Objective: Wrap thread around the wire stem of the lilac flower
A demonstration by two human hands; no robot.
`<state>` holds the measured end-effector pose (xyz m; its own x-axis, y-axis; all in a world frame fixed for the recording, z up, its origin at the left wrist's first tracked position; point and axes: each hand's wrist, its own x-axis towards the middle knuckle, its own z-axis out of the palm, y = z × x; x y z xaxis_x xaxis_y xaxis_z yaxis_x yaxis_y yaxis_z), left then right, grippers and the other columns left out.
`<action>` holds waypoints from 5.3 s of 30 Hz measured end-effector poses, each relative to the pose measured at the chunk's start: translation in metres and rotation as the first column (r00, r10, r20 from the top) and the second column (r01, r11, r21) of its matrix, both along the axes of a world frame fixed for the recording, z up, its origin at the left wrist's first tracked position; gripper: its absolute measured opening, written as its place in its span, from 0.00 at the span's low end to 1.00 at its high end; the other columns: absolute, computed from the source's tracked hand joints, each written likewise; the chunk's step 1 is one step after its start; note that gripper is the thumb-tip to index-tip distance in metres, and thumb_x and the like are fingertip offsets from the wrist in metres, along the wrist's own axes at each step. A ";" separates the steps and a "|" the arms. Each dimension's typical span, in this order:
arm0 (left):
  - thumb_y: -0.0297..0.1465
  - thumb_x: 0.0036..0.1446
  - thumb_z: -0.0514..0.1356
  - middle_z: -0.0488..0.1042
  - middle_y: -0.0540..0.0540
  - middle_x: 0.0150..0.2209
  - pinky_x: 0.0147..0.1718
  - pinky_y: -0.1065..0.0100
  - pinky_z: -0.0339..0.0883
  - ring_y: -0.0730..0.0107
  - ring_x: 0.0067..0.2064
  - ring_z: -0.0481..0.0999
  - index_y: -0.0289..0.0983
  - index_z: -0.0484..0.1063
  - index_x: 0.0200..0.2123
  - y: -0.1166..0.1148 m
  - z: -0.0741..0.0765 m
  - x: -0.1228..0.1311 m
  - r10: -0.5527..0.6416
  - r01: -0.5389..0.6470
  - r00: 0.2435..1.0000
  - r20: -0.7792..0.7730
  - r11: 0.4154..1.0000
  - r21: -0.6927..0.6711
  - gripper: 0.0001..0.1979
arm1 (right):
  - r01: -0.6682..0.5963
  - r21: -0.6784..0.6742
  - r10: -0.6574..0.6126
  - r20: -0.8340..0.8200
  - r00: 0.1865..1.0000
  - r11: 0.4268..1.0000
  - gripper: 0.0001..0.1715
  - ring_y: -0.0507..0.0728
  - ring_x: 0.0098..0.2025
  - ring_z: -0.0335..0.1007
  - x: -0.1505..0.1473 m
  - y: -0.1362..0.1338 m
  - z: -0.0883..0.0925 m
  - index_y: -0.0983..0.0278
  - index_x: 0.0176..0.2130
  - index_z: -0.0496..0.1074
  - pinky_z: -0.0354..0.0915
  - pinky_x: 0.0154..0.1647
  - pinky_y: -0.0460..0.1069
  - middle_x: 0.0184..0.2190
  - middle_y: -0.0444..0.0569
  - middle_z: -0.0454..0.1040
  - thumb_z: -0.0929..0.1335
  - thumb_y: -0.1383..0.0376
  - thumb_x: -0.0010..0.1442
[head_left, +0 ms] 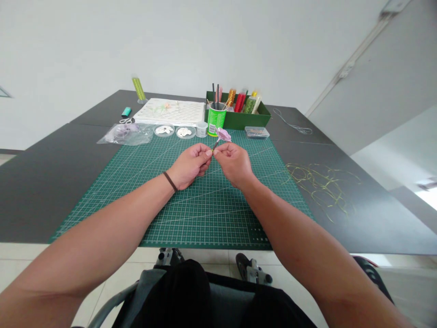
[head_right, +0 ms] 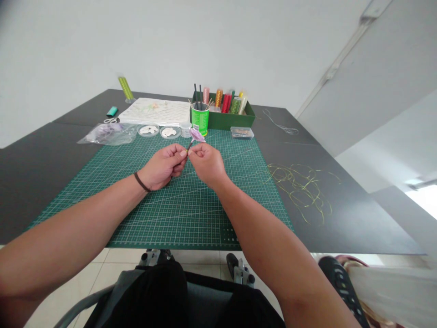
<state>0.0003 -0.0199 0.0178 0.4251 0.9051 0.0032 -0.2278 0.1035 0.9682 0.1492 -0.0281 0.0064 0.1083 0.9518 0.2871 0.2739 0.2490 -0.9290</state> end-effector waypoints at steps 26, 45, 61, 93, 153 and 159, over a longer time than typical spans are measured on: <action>0.27 0.60 0.61 0.71 0.52 0.27 0.18 0.74 0.49 0.82 0.20 0.57 0.35 0.70 0.34 -0.001 0.002 0.002 0.102 -0.095 0.993 -0.061 0.989 0.111 0.03 | -0.095 0.017 0.096 -0.133 0.986 0.995 0.08 0.47 0.19 0.52 0.000 -0.002 -0.001 0.62 0.30 0.68 0.49 0.20 0.45 0.19 0.38 0.64 0.69 0.61 0.58; 0.26 0.58 0.63 0.71 0.52 0.27 0.20 0.75 0.52 0.81 0.21 0.60 0.36 0.71 0.36 0.001 -0.001 0.002 0.135 -0.124 0.989 -0.059 0.980 0.158 0.03 | -0.046 0.006 0.046 -0.048 0.998 0.999 0.08 0.47 0.19 0.51 0.000 -0.004 0.002 0.61 0.30 0.68 0.49 0.20 0.45 0.18 0.37 0.61 0.69 0.61 0.59; 0.30 0.57 0.64 0.72 0.50 0.28 0.21 0.74 0.53 0.79 0.23 0.61 0.34 0.74 0.36 0.002 0.000 0.000 0.138 -0.123 0.987 -0.085 0.979 0.162 0.05 | -0.032 0.024 0.032 -0.005 0.999 0.999 0.09 0.47 0.20 0.48 0.000 -0.007 0.006 0.62 0.29 0.70 0.47 0.21 0.46 0.17 0.37 0.58 0.69 0.62 0.60; 0.27 0.57 0.65 0.73 0.50 0.31 0.26 0.73 0.61 0.80 0.25 0.65 0.35 0.75 0.39 0.004 -0.004 0.001 0.271 -0.203 0.942 -0.195 0.929 0.310 0.06 | -0.058 0.010 0.059 -0.044 0.997 0.998 0.09 0.46 0.18 0.46 -0.001 -0.003 0.004 0.62 0.27 0.68 0.43 0.18 0.45 0.15 0.36 0.56 0.68 0.67 0.60; 0.34 0.63 0.59 0.80 0.45 0.35 0.37 0.67 0.71 0.70 0.36 0.75 0.35 0.79 0.44 0.005 -0.011 0.000 0.360 -0.181 0.886 -0.292 0.849 0.497 0.12 | -0.007 -0.024 0.003 -0.151 0.989 1.000 0.08 0.47 0.17 0.46 -0.003 -0.002 0.000 0.62 0.31 0.71 0.44 0.18 0.46 0.15 0.35 0.57 0.71 0.61 0.58; 0.35 0.63 0.59 0.79 0.46 0.34 0.37 0.68 0.70 0.70 0.35 0.75 0.35 0.79 0.44 0.008 -0.012 0.000 0.368 -0.186 0.881 -0.297 0.846 0.499 0.13 | -0.031 0.010 0.032 -0.156 0.987 0.999 0.08 0.47 0.17 0.47 -0.001 -0.002 -0.001 0.61 0.30 0.70 0.45 0.18 0.46 0.16 0.35 0.57 0.70 0.61 0.58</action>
<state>-0.0001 -0.0119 0.0058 0.2080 0.9215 0.3281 0.2013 -0.3686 0.9075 0.1478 -0.0301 0.0051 0.1223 0.9533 0.2760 0.1176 0.2622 -0.9578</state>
